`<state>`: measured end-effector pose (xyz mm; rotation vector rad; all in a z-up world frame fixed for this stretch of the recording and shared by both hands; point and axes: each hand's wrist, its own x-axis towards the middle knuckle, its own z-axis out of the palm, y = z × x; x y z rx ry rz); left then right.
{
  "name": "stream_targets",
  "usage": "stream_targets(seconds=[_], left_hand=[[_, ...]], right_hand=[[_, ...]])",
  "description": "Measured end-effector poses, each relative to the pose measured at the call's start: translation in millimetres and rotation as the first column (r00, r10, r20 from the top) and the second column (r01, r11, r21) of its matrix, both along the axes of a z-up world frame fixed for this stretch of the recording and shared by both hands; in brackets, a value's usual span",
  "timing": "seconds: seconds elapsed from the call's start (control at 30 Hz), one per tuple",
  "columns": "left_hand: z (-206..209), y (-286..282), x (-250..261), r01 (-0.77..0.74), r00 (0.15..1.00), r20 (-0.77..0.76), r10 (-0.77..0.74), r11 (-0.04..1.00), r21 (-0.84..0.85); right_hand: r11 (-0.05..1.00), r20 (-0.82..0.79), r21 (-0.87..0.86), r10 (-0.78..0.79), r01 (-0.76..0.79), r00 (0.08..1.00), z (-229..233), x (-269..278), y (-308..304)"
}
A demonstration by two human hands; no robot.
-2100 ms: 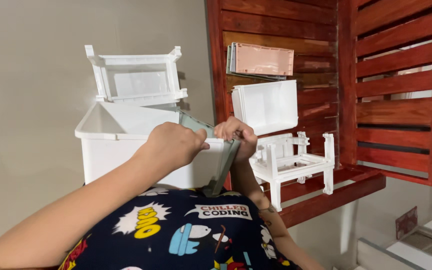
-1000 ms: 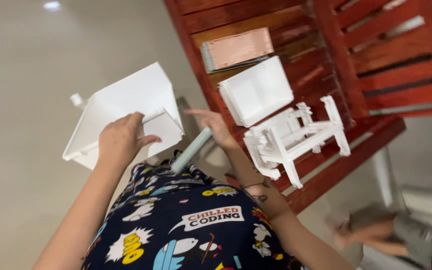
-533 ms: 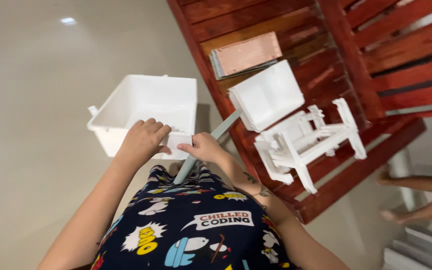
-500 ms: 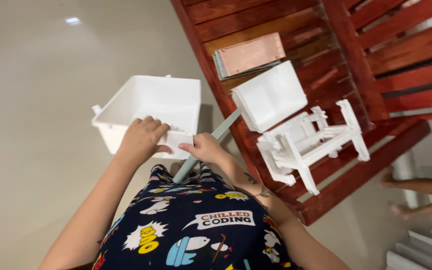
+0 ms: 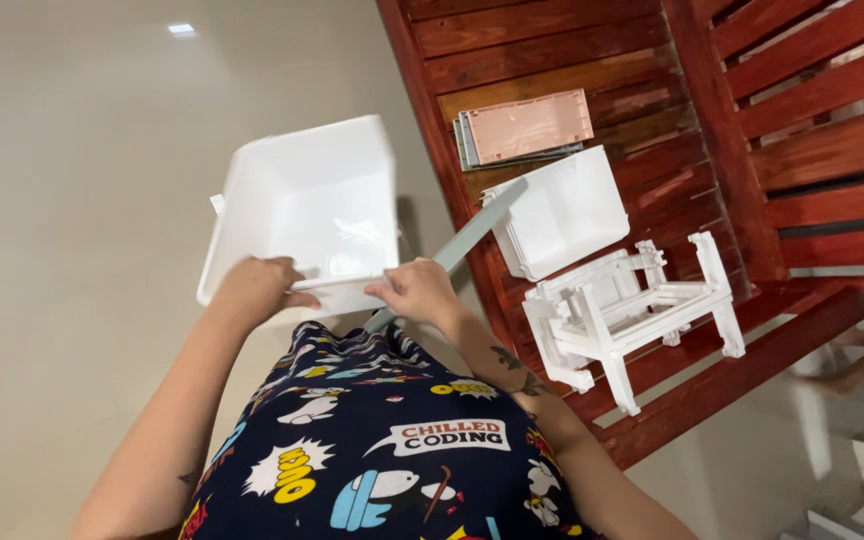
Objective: The person repeatedly picks up white plastic frames and trays, inserts a rectangular insert into the frame, and places the assembled unit on a wooden bench. The person handles multiple identical units in a repetitive cycle.
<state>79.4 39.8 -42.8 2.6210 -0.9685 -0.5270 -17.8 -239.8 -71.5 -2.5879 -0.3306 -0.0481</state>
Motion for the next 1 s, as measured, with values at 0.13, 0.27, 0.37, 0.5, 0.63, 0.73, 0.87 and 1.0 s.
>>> stream_targets(seconds=[0.13,0.27,0.37,0.5,0.63,0.73,0.87,1.0], left_hand=[[-10,-9,-7,-0.239,0.971,-0.074,0.228,0.932,-0.272],[-10,-30,-6,-0.813,0.583,-0.548,0.600,0.430,-0.394],[-8,-54,6,-0.810,0.573,-0.537,0.620,0.328,-0.486],[-8,-94,5,-0.652,0.679,-0.370,0.634,0.289,-0.700],[-9,-117,-10,-0.701,0.650,-0.530,0.545,0.159,-0.696],[-9,-122,-15,-0.832,0.537,-0.723,0.435,0.130,-0.539],[-16,-107,-23,-0.651,0.734,-0.670,0.112,0.396,-0.647],[-40,-50,-32,-0.306,0.922,-0.368,0.121,0.809,-0.501]], right_hand=[[0.923,-0.035,0.251,-0.293,0.292,0.955,13,7,-6],[0.938,-0.108,0.199,-0.267,0.284,0.958,31,3,10],[0.986,-0.166,0.089,-0.125,0.141,0.978,38,-5,33],[0.990,-0.107,0.010,-0.140,0.142,0.984,34,-9,54],[0.942,-0.226,0.049,-0.314,0.332,0.922,25,-5,56],[0.936,-0.133,-0.025,-0.351,0.351,0.927,16,-3,49],[0.938,-0.041,0.088,-0.333,0.335,0.942,0,3,21],[0.861,-0.011,0.361,-0.381,0.359,0.925,-19,24,-29]])
